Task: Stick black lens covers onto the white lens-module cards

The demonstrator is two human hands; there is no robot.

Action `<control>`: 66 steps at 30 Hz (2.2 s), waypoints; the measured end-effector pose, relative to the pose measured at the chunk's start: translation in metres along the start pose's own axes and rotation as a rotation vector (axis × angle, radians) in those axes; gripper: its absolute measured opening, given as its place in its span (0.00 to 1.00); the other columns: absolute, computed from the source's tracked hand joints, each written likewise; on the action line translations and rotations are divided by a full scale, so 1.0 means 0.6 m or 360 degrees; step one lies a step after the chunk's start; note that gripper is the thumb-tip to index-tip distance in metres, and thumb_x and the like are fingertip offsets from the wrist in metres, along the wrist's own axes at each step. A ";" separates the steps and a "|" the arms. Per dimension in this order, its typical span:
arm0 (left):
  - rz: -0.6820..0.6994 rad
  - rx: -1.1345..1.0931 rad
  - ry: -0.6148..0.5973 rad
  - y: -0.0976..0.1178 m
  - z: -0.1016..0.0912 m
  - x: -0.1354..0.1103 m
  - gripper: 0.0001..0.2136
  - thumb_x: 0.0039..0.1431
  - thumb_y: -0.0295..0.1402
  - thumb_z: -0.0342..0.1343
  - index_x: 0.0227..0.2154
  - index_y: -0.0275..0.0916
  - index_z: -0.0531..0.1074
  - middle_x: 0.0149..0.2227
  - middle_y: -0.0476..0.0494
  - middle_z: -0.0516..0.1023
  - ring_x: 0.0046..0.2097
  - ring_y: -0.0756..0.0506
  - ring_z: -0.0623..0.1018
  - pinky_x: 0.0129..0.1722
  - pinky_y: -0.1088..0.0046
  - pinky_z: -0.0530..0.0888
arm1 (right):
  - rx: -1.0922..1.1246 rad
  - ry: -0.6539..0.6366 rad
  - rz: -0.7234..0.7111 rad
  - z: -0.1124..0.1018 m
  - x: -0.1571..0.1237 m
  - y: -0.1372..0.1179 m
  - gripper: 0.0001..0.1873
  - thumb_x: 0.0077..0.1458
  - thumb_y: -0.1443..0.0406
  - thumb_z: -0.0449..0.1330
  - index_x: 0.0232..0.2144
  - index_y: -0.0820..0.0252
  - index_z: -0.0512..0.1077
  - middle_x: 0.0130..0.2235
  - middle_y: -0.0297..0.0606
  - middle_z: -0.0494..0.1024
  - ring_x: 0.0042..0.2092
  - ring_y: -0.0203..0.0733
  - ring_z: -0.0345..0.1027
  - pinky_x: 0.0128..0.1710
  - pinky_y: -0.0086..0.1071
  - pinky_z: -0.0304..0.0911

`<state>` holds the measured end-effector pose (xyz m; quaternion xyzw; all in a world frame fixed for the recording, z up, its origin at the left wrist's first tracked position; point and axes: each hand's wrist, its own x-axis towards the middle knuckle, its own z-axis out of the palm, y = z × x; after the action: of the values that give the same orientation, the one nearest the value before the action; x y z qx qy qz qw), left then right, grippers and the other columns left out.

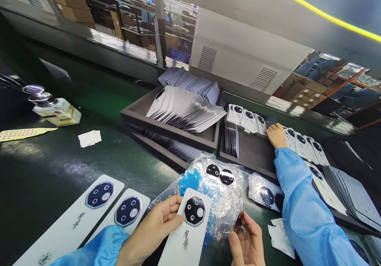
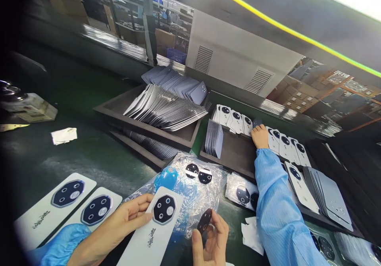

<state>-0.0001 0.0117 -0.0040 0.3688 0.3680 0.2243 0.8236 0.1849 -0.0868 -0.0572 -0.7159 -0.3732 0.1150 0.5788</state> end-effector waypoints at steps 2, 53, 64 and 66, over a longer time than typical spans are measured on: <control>0.0002 0.0000 -0.0002 0.001 0.000 0.001 0.16 0.50 0.38 0.62 0.42 0.38 0.73 0.44 0.42 0.79 0.47 0.39 0.76 0.41 0.70 0.73 | 0.0026 0.0019 0.0007 0.001 -0.001 0.007 0.20 0.59 0.58 0.59 0.52 0.57 0.66 0.51 0.41 0.70 0.48 0.46 0.68 0.43 0.43 0.69; 0.0146 0.0070 -0.0013 -0.020 -0.003 0.010 0.15 0.50 0.39 0.62 0.40 0.39 0.72 0.44 0.42 0.78 0.45 0.40 0.78 0.43 0.68 0.73 | 0.0192 0.0165 0.0034 0.025 -0.002 -0.044 0.20 0.53 0.55 0.62 0.45 0.58 0.67 0.47 0.40 0.65 0.48 0.45 0.63 0.45 0.36 0.61; 0.0159 0.0117 -0.0040 -0.016 0.000 0.009 0.18 0.48 0.44 0.63 0.38 0.37 0.71 0.44 0.40 0.78 0.46 0.40 0.77 0.45 0.66 0.72 | 0.0122 0.0153 -0.0112 0.021 -0.002 -0.055 0.18 0.54 0.58 0.62 0.45 0.58 0.68 0.46 0.41 0.65 0.43 0.41 0.64 0.39 0.33 0.65; 0.0151 0.0123 -0.0039 -0.017 0.000 0.009 0.20 0.48 0.46 0.62 0.38 0.37 0.71 0.43 0.40 0.78 0.46 0.40 0.77 0.46 0.66 0.72 | 0.0094 0.0139 -0.0133 0.019 -0.002 -0.055 0.18 0.55 0.59 0.61 0.46 0.58 0.68 0.46 0.41 0.65 0.42 0.41 0.64 0.39 0.33 0.65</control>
<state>0.0040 0.0087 -0.0145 0.4201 0.3483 0.2441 0.8016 0.1641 -0.0771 -0.0310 -0.6865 -0.3737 0.0704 0.6197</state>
